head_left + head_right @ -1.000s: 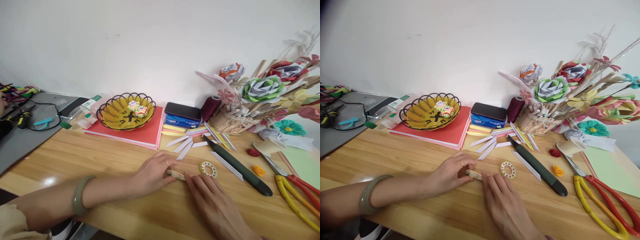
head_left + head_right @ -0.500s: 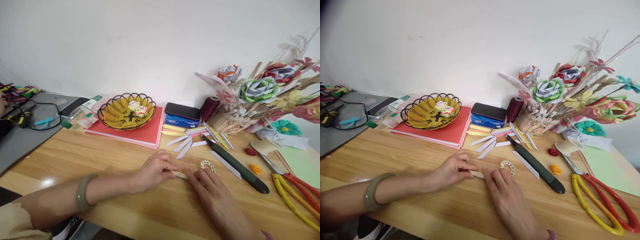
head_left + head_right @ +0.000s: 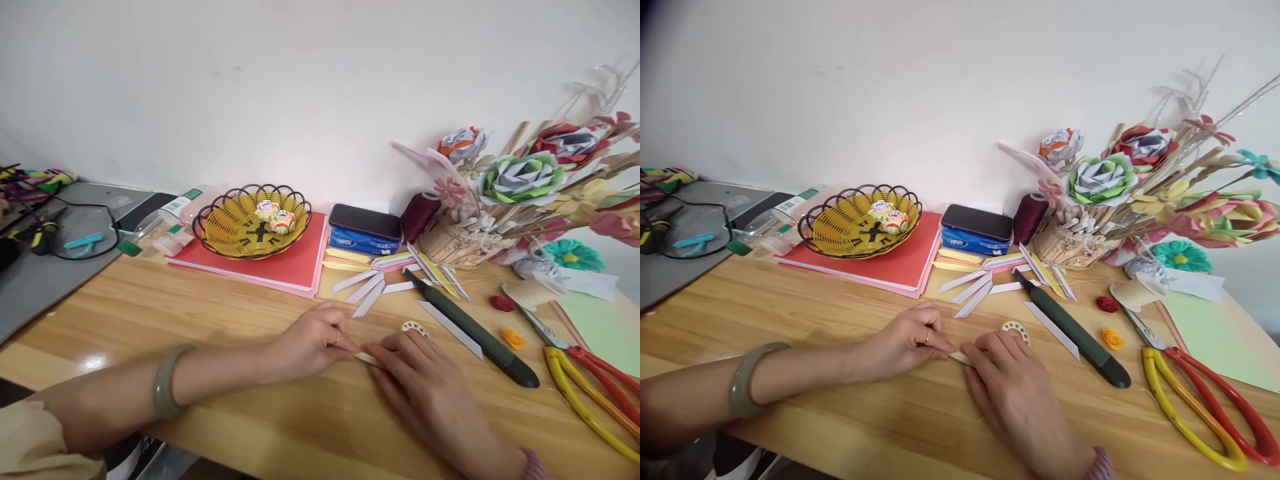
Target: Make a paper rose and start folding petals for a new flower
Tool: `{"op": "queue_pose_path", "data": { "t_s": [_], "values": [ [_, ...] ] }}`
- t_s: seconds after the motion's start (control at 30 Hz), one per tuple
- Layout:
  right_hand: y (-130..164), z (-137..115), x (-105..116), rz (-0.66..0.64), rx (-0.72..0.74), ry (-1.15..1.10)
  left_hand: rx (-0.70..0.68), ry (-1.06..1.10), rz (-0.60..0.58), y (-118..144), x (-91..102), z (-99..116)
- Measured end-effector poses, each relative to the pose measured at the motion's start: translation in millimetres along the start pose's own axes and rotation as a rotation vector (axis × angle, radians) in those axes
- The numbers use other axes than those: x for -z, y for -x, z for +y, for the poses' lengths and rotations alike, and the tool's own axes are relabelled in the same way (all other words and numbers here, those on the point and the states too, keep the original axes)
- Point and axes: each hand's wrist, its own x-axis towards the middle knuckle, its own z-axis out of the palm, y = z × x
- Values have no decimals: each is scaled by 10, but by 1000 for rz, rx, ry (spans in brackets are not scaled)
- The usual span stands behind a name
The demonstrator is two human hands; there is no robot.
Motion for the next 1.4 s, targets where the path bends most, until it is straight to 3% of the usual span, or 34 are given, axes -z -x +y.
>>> {"op": "queue_pose_path", "data": {
  "t_s": [0.2,0.33,0.53,0.73,1.0,1.17,1.4],
  "values": [
    [-19,-21,-76,-3,25,-36,-20,-136,-12,17,18,65],
    [-41,-22,-101,7,11,-46,-95,-332,-63,-25,17,145],
    [-11,-7,-80,-41,9,-57,-225,-487,-37,-54,-63,94],
    [78,67,21,-124,20,-25,-263,-451,-45,-34,-49,38],
    [135,110,53,-61,-73,-44,-299,-400,-28,-47,-59,-20],
    [148,127,30,-48,-16,-40,-280,-316,-2,-51,-49,-33],
    [173,150,89,-158,-12,-72,-294,-270,6,-81,-43,-49]
  ]
}}
